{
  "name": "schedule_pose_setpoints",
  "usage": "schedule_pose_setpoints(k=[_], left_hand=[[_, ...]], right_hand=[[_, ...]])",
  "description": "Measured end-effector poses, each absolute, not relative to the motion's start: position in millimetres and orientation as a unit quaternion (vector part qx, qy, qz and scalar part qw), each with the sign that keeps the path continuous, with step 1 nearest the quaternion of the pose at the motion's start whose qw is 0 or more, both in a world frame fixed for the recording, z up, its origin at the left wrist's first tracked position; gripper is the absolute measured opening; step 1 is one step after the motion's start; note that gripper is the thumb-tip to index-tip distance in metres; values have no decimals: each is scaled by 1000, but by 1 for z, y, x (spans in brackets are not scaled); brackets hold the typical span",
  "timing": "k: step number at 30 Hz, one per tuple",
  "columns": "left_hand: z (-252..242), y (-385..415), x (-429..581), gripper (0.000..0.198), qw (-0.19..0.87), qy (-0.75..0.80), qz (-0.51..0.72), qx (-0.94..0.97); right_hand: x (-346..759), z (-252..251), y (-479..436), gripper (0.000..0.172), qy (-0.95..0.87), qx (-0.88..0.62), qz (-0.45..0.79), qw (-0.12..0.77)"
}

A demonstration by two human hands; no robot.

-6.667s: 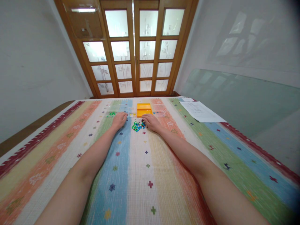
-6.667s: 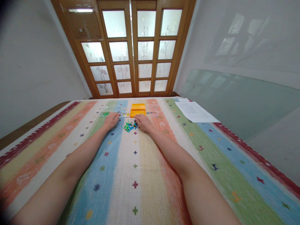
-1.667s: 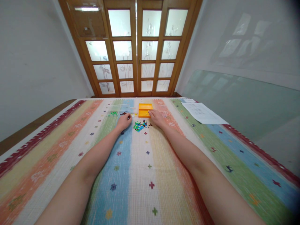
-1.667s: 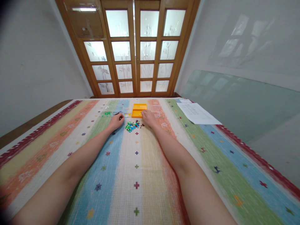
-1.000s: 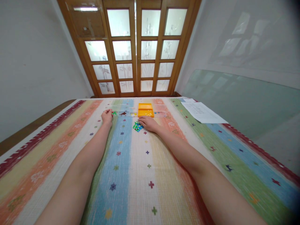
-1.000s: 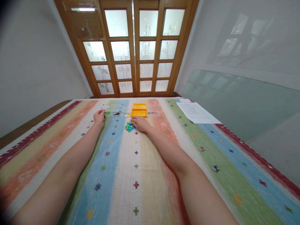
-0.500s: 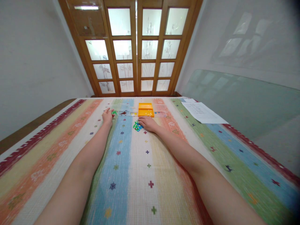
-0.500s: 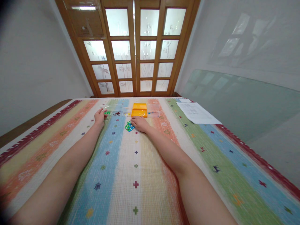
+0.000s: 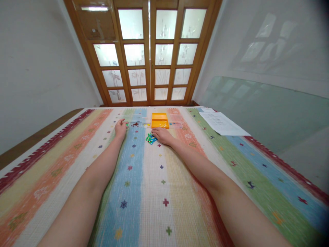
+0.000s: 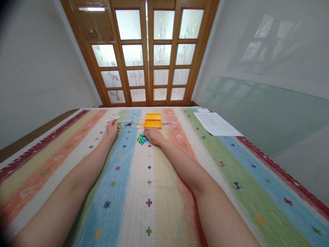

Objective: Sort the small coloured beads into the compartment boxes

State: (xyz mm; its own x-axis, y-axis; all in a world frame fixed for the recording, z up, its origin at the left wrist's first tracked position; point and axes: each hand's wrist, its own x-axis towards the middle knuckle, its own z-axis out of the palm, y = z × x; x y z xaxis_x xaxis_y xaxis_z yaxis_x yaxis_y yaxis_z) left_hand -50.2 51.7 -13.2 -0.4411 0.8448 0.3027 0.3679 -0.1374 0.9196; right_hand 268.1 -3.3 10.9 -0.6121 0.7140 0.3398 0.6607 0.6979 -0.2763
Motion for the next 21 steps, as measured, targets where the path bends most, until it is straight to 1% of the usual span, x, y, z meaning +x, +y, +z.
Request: schedule_pose_setpoints(k=[5,10,14,18,21], left_hand=[[-6,42,-34,43,170,628,537,537],[-1,34,-19,40,142,609,502,597],[-1,31,-13,38,147,590,474,637],[-2,29,-7,38,171,574,436,672],[-2,27,-1,36,148,560,383,720]], right_hand=[[269,6,0,43,-893,-389,53,220],[269,2,4,42,-896,-385,39,217],[269,0,6,41,-899,-376,22,223],[275,3,10,41,-873,-412,3,261],[284,5,16,42,-839,-451,-10,304]])
